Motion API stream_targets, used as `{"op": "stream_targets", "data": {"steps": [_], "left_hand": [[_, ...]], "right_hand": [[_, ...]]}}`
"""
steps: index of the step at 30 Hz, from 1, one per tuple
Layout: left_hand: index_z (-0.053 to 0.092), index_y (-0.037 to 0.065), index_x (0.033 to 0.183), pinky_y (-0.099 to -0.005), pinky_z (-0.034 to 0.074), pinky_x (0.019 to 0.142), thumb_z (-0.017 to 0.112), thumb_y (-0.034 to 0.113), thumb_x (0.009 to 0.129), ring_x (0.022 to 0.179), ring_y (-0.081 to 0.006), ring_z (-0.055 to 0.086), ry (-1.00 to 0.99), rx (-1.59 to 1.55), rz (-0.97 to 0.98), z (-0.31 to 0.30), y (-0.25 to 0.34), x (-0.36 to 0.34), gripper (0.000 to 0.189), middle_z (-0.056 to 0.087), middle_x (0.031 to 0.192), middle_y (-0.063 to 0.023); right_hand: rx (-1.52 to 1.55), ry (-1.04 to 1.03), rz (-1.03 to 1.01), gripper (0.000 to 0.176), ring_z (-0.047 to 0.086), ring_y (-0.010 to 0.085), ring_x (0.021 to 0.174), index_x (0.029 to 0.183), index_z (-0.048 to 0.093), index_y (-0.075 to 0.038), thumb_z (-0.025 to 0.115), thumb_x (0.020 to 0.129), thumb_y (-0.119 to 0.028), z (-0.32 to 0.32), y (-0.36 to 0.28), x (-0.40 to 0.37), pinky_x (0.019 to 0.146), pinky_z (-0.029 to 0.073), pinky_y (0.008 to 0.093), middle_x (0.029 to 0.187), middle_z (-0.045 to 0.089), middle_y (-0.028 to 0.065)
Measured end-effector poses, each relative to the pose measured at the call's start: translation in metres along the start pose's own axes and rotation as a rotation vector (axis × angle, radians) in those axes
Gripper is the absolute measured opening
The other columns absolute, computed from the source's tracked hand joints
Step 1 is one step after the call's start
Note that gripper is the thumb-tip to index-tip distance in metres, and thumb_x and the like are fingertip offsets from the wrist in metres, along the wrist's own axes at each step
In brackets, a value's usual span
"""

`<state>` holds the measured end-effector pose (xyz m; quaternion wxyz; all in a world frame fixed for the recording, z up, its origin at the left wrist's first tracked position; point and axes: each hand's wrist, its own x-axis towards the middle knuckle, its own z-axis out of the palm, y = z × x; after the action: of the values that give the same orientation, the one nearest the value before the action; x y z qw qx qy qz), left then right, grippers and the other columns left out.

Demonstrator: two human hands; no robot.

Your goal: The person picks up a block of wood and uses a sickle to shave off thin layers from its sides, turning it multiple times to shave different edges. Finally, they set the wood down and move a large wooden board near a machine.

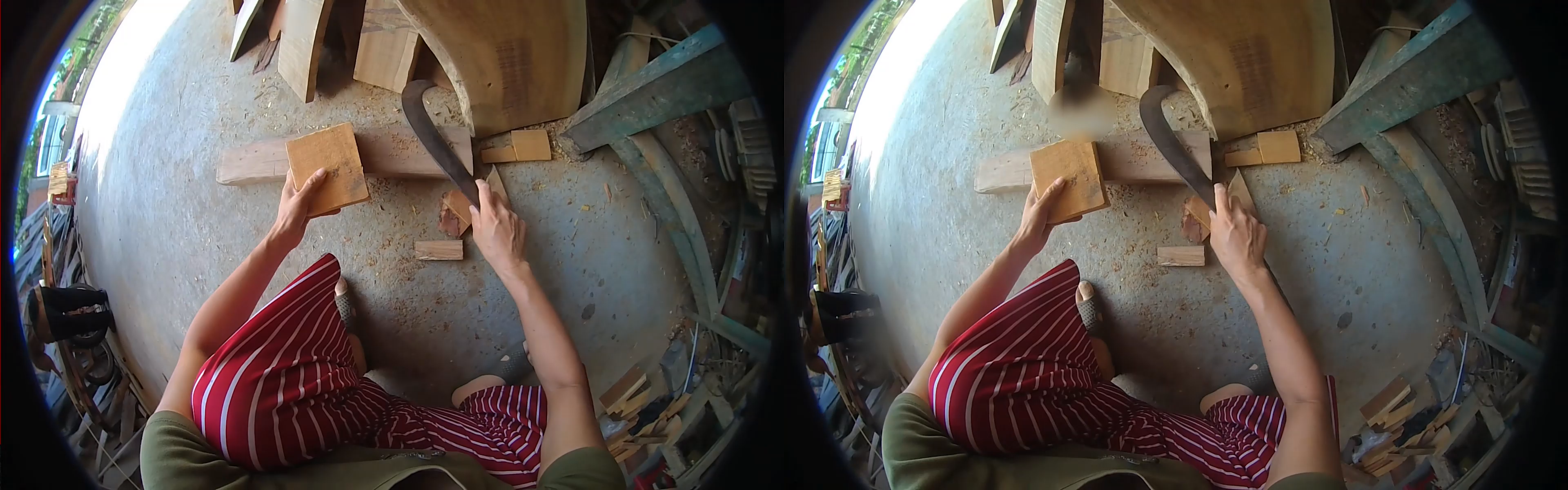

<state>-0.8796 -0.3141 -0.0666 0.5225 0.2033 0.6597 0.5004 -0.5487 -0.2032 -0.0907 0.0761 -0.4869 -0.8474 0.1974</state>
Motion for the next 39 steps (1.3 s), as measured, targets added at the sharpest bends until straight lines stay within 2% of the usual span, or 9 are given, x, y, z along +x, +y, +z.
{"op": "stream_targets", "data": {"steps": [2,6,12,16,19,25,30,35,39], "left_hand": [[0.035,0.006,0.135,-0.0397,0.061,0.076,0.065,0.038,0.093,0.104,-0.0238,0.064,-0.011,-0.021,-0.014,-0.006,0.002,-0.001,0.060,0.055,0.120,-0.0131],[0.034,0.004,0.137,-0.0424,0.056,0.089,0.069,0.038,0.090,0.111,-0.0236,0.060,-0.119,-0.192,-0.104,-0.011,-0.009,-0.009,0.068,0.055,0.121,-0.0129],[0.037,0.004,0.140,-0.0361,0.047,0.101,0.082,0.031,0.078,0.117,-0.0195,0.055,-0.403,0.029,0.031,0.026,0.021,-0.025,0.081,0.055,0.125,-0.0098],[0.040,0.006,0.139,-0.0353,0.045,0.103,0.084,0.024,0.075,0.117,-0.0178,0.054,-0.503,0.172,0.081,0.048,0.039,-0.032,0.080,0.057,0.125,-0.0068],[0.042,0.005,0.138,-0.0342,0.045,0.101,0.085,0.023,0.074,0.116,-0.0169,0.054,-0.582,0.238,0.043,0.058,0.040,-0.031,0.079,0.057,0.124,-0.0063],[0.051,0.004,0.127,-0.0315,0.051,0.091,0.089,0.018,0.069,0.103,-0.0146,0.062,-0.804,0.325,-0.033,0.099,0.047,-0.044,0.071,0.065,0.112,-0.0047],[0.051,0.002,0.127,-0.0333,0.052,0.092,0.089,0.017,0.069,0.104,-0.0171,0.062,-0.969,0.456,-0.092,0.131,0.059,-0.051,0.071,0.065,0.113,-0.0080],[0.046,-0.001,0.136,-0.0344,0.048,0.098,0.082,0.025,0.079,0.111,-0.0176,0.058,-1.030,0.552,-0.166,0.162,0.065,-0.055,0.072,0.063,0.119,-0.0094],[0.038,0.001,0.147,-0.0310,0.055,0.079,0.065,0.023,0.094,0.090,-0.0159,0.067,-1.147,0.947,-0.094,0.188,0.066,-0.041,0.063,0.064,0.119,-0.0130]], "right_hand": [[-0.036,0.020,0.025,0.046,0.063,0.0302,0.093,0.124,0.049,-0.012,0.071,0.085,-0.021,-0.005,-0.002,0.002,0.068,0.054,0.0467,0.101,0.054,0.0092],[0.035,0.311,-0.185,0.042,0.055,0.0251,0.087,0.120,0.054,-0.011,0.073,0.084,-0.024,-0.025,-0.028,0.020,0.077,0.047,0.0418,0.098,0.052,0.0061],[1.102,-0.228,0.054,0.074,0.060,0.0280,0.111,0.135,0.044,0.001,0.054,0.093,-0.059,-0.036,-0.082,0.036,0.091,0.051,0.0404,0.122,0.054,0.0193],[0.996,-0.407,-0.145,0.072,0.060,0.0247,0.111,0.134,0.046,0.001,0.060,0.092,-0.056,-0.061,-0.067,0.044,0.088,0.054,0.0397,0.118,0.059,0.0191],[1.018,-0.674,0.074,0.067,0.061,0.0189,0.107,0.136,0.046,-0.001,0.061,0.094,-0.050,-0.102,-0.057,0.029,0.080,0.057,0.0289,0.118,0.058,0.0151],[1.147,-0.735,0.047,0.063,0.061,0.0236,0.108,0.133,0.042,0.007,0.067,0.093,-0.036,-0.131,-0.020,-0.034,0.079,0.061,0.0326,0.124,0.055,0.0203],[1.057,-0.489,-0.065,0.071,0.057,0.0259,0.115,0.137,0.041,0.005,0.069,0.090,-0.040,-0.104,-0.003,-0.094,0.089,0.054,0.0349,0.124,0.056,0.0197],[1.448,-0.366,0.317,0.069,0.057,0.0261,0.117,0.134,0.043,0.007,0.066,0.091,-0.042,-0.099,0.004,-0.130,0.093,0.054,0.0366,0.127,0.056,0.0201],[1.685,-0.089,0.591,0.057,0.061,0.0303,0.113,0.130,0.045,0.008,0.061,0.095,-0.034,-0.106,0.060,-0.194,0.089,0.058,0.0383,0.125,0.056,0.0227]]}}
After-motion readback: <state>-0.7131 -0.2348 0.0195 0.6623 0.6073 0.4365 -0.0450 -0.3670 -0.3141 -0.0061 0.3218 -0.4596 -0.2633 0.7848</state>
